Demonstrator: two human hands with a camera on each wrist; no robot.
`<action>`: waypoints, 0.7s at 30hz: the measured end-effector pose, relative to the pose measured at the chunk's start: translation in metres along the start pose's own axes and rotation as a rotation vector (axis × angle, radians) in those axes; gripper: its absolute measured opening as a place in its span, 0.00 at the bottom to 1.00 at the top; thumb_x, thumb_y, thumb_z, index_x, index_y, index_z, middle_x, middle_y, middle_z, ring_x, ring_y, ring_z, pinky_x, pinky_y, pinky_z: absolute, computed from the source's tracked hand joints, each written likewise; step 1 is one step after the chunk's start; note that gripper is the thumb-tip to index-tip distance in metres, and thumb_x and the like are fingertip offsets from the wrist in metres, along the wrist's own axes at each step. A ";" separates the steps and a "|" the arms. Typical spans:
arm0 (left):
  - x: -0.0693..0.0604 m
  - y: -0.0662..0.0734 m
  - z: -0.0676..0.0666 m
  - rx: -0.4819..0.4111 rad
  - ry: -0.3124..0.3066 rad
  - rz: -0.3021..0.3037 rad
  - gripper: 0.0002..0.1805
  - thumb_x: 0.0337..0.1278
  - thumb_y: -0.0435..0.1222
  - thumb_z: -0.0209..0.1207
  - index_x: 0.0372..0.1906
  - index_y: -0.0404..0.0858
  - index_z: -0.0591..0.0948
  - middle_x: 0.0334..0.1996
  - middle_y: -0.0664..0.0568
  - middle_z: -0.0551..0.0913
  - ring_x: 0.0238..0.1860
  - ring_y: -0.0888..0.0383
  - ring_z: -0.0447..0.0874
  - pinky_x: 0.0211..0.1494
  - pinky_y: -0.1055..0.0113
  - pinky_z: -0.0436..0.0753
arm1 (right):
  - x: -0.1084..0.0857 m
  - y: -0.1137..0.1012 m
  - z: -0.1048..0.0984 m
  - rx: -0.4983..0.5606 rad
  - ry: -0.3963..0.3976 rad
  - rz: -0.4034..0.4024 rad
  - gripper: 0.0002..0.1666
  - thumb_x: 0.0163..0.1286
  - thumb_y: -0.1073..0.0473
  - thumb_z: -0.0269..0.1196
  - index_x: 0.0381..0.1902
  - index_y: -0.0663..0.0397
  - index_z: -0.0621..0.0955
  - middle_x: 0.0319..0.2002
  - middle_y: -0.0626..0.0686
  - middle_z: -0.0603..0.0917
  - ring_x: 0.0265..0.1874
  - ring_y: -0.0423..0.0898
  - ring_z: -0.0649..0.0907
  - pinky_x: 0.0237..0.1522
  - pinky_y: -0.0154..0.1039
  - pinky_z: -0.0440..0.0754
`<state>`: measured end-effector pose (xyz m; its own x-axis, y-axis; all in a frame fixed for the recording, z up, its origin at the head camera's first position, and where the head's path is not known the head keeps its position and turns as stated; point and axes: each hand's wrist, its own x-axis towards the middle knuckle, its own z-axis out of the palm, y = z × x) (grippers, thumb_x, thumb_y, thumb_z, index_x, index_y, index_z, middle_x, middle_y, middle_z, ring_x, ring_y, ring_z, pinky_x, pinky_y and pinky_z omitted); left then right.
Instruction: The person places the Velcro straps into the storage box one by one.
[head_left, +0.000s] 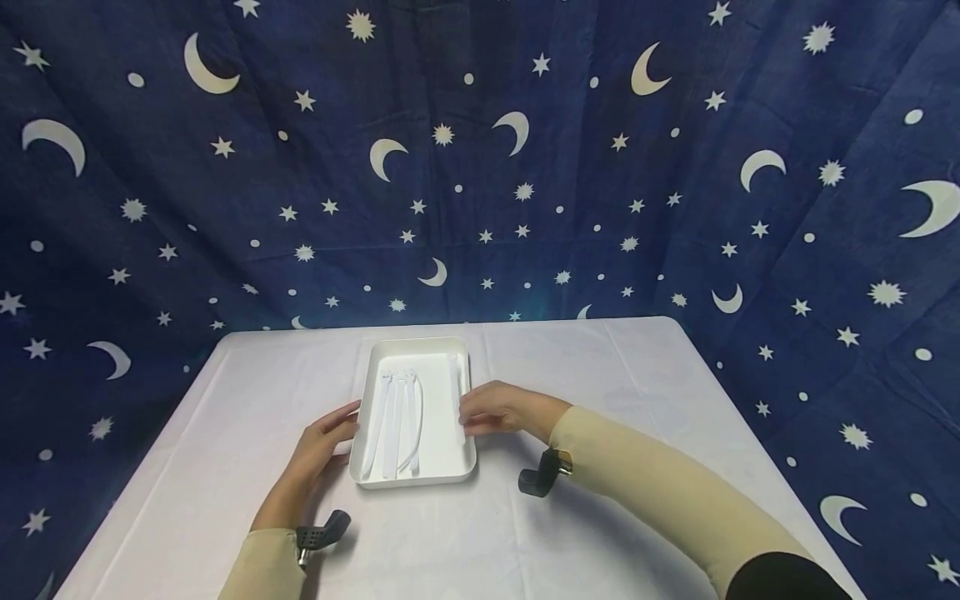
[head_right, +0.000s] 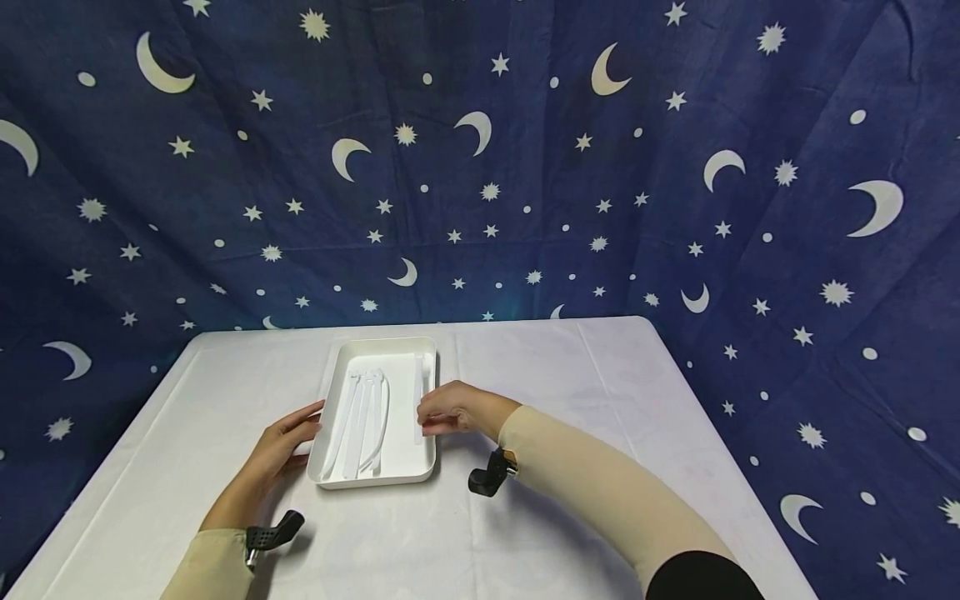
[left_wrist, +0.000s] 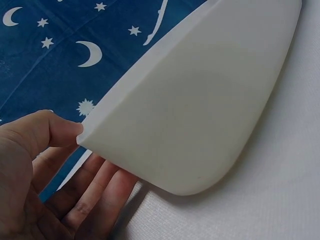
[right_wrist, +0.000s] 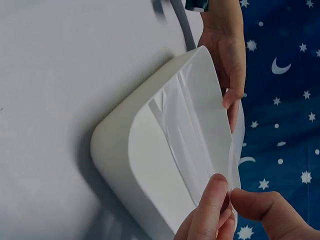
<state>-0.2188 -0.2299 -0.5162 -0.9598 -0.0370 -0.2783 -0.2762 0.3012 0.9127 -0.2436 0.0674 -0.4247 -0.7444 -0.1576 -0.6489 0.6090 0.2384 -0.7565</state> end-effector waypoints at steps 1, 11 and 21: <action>0.000 0.000 0.000 -0.002 -0.003 0.003 0.31 0.66 0.43 0.57 0.73 0.44 0.66 0.71 0.38 0.67 0.68 0.39 0.68 0.55 0.55 0.84 | 0.000 0.000 0.002 0.003 -0.002 0.000 0.22 0.54 0.78 0.64 0.49 0.64 0.80 0.34 0.57 0.80 0.31 0.48 0.85 0.38 0.35 0.88; 0.000 -0.001 -0.001 -0.008 -0.011 0.010 0.32 0.66 0.43 0.57 0.73 0.43 0.67 0.71 0.38 0.67 0.69 0.38 0.67 0.55 0.55 0.84 | 0.008 0.000 0.023 -0.032 0.003 -0.003 0.24 0.51 0.79 0.65 0.48 0.65 0.80 0.34 0.58 0.81 0.35 0.51 0.87 0.36 0.35 0.88; 0.001 -0.001 -0.001 0.000 -0.003 -0.001 0.32 0.65 0.44 0.58 0.73 0.44 0.66 0.71 0.38 0.67 0.68 0.38 0.69 0.54 0.55 0.85 | 0.016 0.011 0.042 -0.031 -0.034 -0.052 0.21 0.50 0.82 0.60 0.44 0.70 0.78 0.30 0.56 0.78 0.32 0.49 0.85 0.42 0.37 0.88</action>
<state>-0.2191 -0.2307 -0.5168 -0.9594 -0.0339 -0.2799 -0.2768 0.3016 0.9123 -0.2377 0.0274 -0.4465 -0.7648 -0.2033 -0.6114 0.5603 0.2586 -0.7869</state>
